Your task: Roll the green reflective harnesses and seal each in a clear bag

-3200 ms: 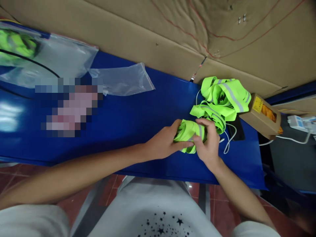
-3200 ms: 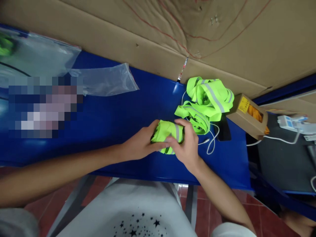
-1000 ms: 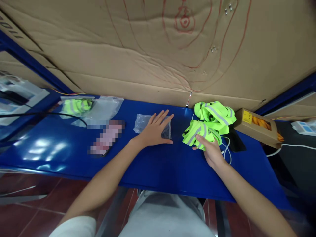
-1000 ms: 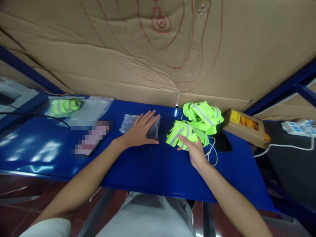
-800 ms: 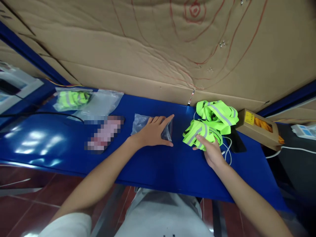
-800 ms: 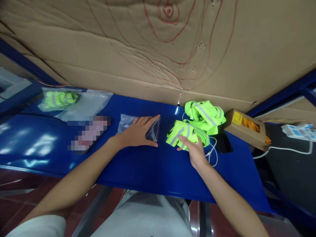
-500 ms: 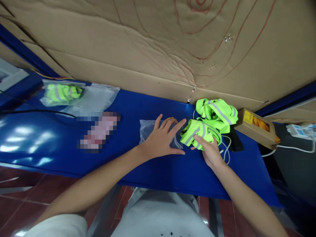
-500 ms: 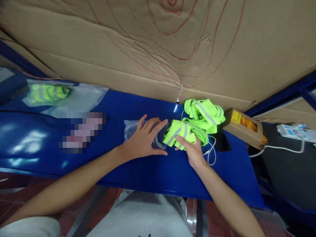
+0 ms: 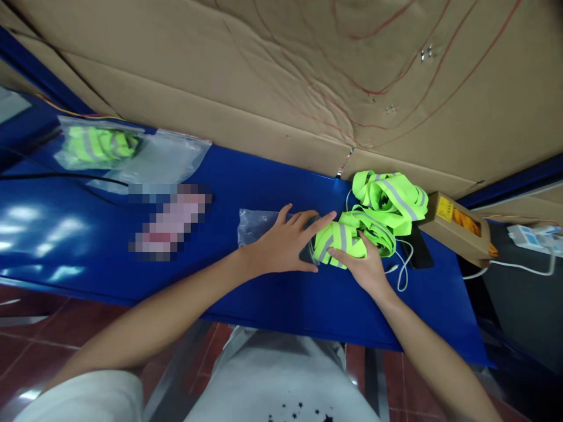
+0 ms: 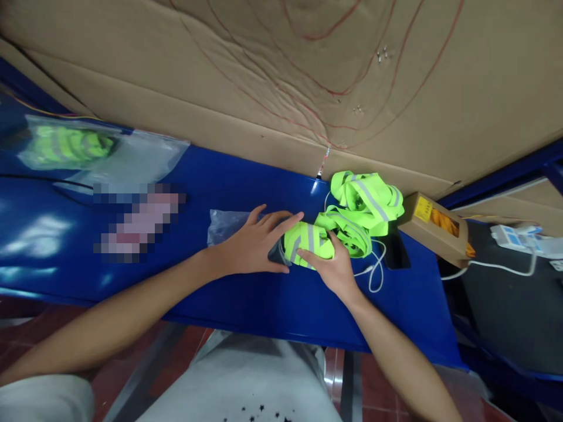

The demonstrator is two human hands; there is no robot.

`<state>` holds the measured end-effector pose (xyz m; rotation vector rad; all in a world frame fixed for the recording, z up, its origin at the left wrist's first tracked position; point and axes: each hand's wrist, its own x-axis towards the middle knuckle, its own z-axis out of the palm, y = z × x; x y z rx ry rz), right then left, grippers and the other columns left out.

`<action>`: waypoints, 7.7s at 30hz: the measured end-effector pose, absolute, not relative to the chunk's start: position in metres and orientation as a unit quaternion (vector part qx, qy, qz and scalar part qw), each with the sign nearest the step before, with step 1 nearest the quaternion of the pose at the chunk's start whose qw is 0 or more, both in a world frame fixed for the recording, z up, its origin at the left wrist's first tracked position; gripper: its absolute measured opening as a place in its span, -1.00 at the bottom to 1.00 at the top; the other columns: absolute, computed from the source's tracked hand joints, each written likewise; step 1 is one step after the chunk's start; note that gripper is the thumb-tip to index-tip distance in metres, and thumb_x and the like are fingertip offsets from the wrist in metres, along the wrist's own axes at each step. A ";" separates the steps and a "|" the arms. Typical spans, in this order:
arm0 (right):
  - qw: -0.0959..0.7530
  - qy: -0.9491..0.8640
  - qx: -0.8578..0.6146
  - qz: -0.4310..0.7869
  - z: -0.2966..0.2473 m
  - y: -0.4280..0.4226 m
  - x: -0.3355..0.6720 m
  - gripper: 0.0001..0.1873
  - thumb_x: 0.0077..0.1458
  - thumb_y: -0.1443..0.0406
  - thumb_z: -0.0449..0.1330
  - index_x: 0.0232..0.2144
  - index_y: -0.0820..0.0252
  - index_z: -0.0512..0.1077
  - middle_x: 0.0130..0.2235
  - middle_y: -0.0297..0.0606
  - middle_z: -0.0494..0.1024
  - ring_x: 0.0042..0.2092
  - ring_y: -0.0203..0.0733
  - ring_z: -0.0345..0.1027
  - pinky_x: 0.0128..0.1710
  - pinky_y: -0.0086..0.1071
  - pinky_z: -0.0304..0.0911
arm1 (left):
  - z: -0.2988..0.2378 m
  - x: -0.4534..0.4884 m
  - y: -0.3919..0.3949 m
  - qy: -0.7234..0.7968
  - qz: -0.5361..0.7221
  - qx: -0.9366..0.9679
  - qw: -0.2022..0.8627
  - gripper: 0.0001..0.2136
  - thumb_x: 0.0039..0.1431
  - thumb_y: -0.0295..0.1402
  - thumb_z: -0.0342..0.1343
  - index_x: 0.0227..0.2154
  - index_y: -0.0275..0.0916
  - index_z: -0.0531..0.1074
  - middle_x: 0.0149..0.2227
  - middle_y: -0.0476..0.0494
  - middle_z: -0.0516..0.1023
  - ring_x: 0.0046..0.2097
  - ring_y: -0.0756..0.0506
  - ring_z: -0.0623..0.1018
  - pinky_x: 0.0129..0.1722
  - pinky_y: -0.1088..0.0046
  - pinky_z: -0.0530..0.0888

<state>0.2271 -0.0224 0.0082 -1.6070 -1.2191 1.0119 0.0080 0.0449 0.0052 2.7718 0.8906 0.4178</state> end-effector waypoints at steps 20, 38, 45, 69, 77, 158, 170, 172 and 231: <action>0.336 -0.607 -0.658 0.291 0.015 -0.030 0.227 -0.31 -0.11 -0.05 0.48 0.02 0.12 0.49 -0.14 -0.18 0.67 -0.12 0.09 0.55 -0.16 -0.17 0.45 | -0.008 0.022 0.039 0.262 0.188 0.947 0.000 -0.11 0.21 0.17 0.12 0.47 -0.07 -0.05 0.25 -0.44 0.33 0.20 -0.38 0.37 0.17 0.09 0.20; 0.291 -0.700 -0.523 0.389 0.009 -0.030 0.247 -0.29 0.08 0.13 0.44 0.23 0.02 0.33 0.16 -0.19 0.54 0.13 0.07 0.47 0.01 -0.16 0.48 | 0.015 0.021 0.022 0.223 0.206 0.938 0.168 -0.02 0.15 -0.10 0.36 0.46 -0.01 -0.16 0.19 -0.36 0.35 0.18 -0.35 0.45 0.13 0.09 0.41; 0.274 -0.774 -0.446 0.355 0.023 -0.031 0.257 -0.37 0.11 0.21 0.44 0.20 -0.03 0.36 0.13 -0.22 0.56 0.06 -0.05 0.53 -0.02 -0.29 0.49 | 0.038 0.000 0.036 0.240 0.188 0.864 0.401 -0.02 0.11 -0.07 0.37 0.45 -0.05 -0.10 0.33 -0.34 0.30 0.23 -0.27 0.48 0.11 0.22 0.45; 0.250 -0.831 -0.405 0.287 0.008 -0.042 0.247 -0.32 0.26 0.09 0.28 0.31 -0.02 0.13 0.12 -0.05 0.35 0.12 0.05 0.37 0.08 -0.08 0.42 | 0.041 0.010 0.027 0.282 0.027 0.879 0.384 -0.45 0.03 0.10 0.36 -0.11 -0.26 0.50 -0.17 -0.19 0.67 -0.15 -0.27 0.64 -0.29 0.36 0.33; 0.328 -0.788 -0.416 0.314 0.010 -0.038 0.245 -0.37 0.27 0.15 0.25 0.28 -0.03 0.10 0.22 -0.04 0.27 0.29 0.13 0.22 0.22 0.06 0.31 | 0.042 0.013 0.026 0.304 0.100 0.835 0.447 -0.51 0.09 0.05 0.33 -0.08 -0.24 0.52 -0.20 -0.15 0.68 -0.17 -0.22 0.65 -0.25 0.38 0.37; 0.416 -0.533 -0.558 0.482 0.016 -0.020 0.250 -0.67 0.20 0.02 0.33 -0.17 0.09 0.43 -0.45 -0.38 0.60 -0.45 -0.25 0.49 -0.45 -0.39 0.41 | 0.005 0.020 0.054 0.319 0.299 0.409 0.801 -0.62 0.35 -0.06 0.11 0.00 -0.26 0.53 -0.20 -0.18 0.71 -0.17 -0.12 0.66 -0.09 0.36 0.57; 0.403 -0.524 -0.573 0.484 0.013 -0.023 0.254 -0.72 0.15 0.13 0.40 -0.40 0.16 0.46 -0.49 -0.37 0.52 -0.48 -0.36 0.38 -0.51 -0.49 0.28 | 0.006 0.019 0.058 0.402 0.357 0.599 0.593 -0.59 0.45 -0.10 -0.09 -0.10 -0.26 0.58 -0.20 -0.13 0.65 -0.14 -0.10 0.57 -0.04 0.41 0.45; 0.397 -0.550 -0.568 0.465 0.012 -0.024 0.253 -0.74 0.18 0.14 0.37 -0.40 0.15 0.44 -0.50 -0.39 0.50 -0.49 -0.37 0.35 -0.49 -0.49 0.26 | 0.005 0.020 0.057 0.418 0.367 0.637 0.534 -0.59 0.46 -0.13 -0.11 -0.14 -0.25 0.59 -0.19 -0.12 0.63 -0.12 -0.09 0.55 0.01 0.40 0.42; 0.350 -0.558 -0.539 0.525 0.012 -0.028 0.233 -0.81 0.20 0.18 0.24 -0.40 0.14 0.41 -0.48 -0.42 0.41 -0.48 -0.35 0.20 -0.47 -0.44 0.08 | -0.007 0.026 0.031 0.207 0.252 0.676 0.661 -0.43 0.07 -0.31 0.39 0.14 -0.16 0.38 0.10 -0.26 0.55 0.14 -0.21 0.54 0.17 0.14 0.42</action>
